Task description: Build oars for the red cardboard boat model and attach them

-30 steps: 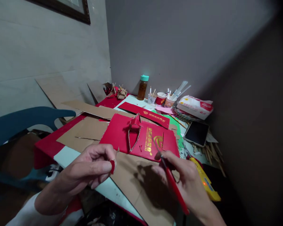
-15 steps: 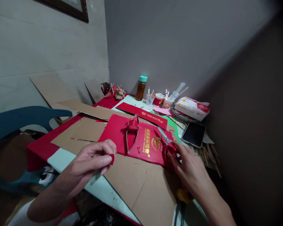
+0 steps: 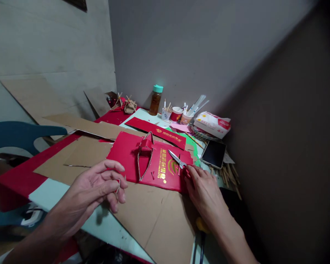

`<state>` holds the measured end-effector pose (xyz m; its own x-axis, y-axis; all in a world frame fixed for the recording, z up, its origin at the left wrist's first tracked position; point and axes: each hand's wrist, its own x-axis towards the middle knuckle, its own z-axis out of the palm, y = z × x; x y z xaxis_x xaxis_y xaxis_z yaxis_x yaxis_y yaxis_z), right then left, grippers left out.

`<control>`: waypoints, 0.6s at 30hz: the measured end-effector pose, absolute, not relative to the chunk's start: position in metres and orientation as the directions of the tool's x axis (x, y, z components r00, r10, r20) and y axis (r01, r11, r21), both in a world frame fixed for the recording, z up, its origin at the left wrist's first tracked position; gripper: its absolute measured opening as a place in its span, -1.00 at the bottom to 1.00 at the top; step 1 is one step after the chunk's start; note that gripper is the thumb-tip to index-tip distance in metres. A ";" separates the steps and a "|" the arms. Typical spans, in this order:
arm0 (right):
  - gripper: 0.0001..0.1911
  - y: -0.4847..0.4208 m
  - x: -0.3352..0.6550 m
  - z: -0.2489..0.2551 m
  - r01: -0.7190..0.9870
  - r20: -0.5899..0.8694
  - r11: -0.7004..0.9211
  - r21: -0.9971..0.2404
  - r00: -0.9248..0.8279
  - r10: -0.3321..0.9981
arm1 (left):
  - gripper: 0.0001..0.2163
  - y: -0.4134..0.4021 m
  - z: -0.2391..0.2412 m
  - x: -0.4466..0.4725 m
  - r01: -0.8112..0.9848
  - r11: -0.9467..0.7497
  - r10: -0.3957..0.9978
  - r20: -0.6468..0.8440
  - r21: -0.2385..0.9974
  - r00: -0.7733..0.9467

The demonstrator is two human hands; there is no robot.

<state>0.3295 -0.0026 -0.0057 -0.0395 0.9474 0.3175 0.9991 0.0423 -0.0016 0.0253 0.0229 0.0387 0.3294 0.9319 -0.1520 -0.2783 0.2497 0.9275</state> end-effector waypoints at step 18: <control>-0.26 -0.019 0.261 0.005 0.853 0.137 0.502 0.139 -0.519 0.844 | -0.79 0.046 -0.010 0.014 0.466 -0.327 0.943 0.254 0.822 0.216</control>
<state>0.2608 -0.0188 0.0055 -0.5191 0.8436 0.1373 0.8534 0.5025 0.1389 0.0136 0.0462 -0.0097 0.2155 0.9430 0.2535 0.4657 -0.3275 0.8221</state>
